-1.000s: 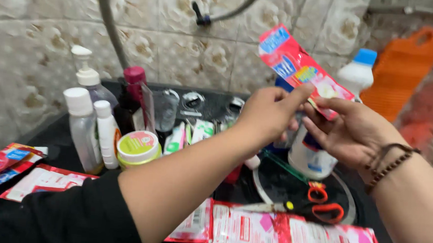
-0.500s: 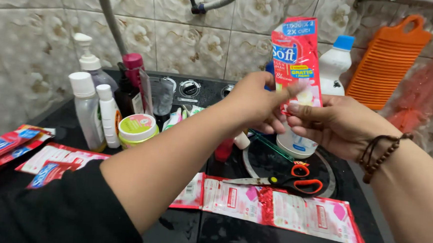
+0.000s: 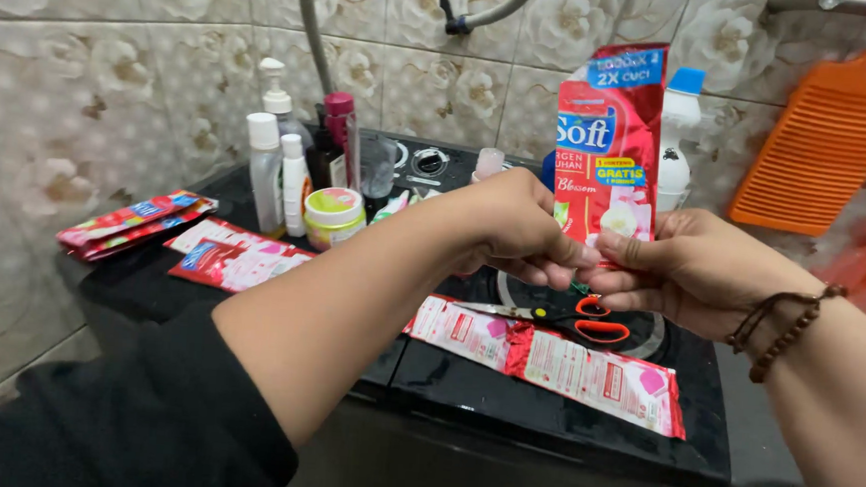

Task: Cutting open laundry softener packets and pouring the liquid into a smaller bottle, then rinsing the bottle and equipment.

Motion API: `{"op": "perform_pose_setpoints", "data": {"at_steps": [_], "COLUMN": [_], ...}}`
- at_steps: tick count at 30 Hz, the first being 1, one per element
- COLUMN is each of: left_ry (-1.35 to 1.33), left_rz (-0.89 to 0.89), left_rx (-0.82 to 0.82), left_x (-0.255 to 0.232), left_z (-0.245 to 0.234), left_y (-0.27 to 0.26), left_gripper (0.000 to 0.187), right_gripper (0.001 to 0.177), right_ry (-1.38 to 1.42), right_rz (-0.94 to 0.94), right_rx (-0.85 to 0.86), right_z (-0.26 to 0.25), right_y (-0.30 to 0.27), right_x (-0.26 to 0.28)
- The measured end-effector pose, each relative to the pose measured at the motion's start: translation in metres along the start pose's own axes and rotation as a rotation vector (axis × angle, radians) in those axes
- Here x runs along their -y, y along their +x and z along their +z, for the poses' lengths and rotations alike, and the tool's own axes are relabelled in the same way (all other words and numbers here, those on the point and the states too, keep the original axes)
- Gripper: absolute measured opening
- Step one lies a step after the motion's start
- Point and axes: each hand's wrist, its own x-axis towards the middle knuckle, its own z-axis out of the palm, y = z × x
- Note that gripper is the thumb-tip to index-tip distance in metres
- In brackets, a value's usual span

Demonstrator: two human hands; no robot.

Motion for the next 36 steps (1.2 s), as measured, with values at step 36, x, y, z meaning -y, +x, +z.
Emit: {"op": "perform_pose_setpoints", "data": {"at_steps": [36], "left_ry": [-0.094], "left_rz": [-0.029], "left_rx": [0.204], "left_x": [0.019], "left_z": [-0.054], "left_y": [0.027], "left_gripper": [0.021], "right_gripper": [0.019], "right_ry": [-0.041], "right_rz": [-0.052], "right_rx": [0.394], "right_z": [-0.006], "right_y": [0.07], "right_x": [0.009]}}
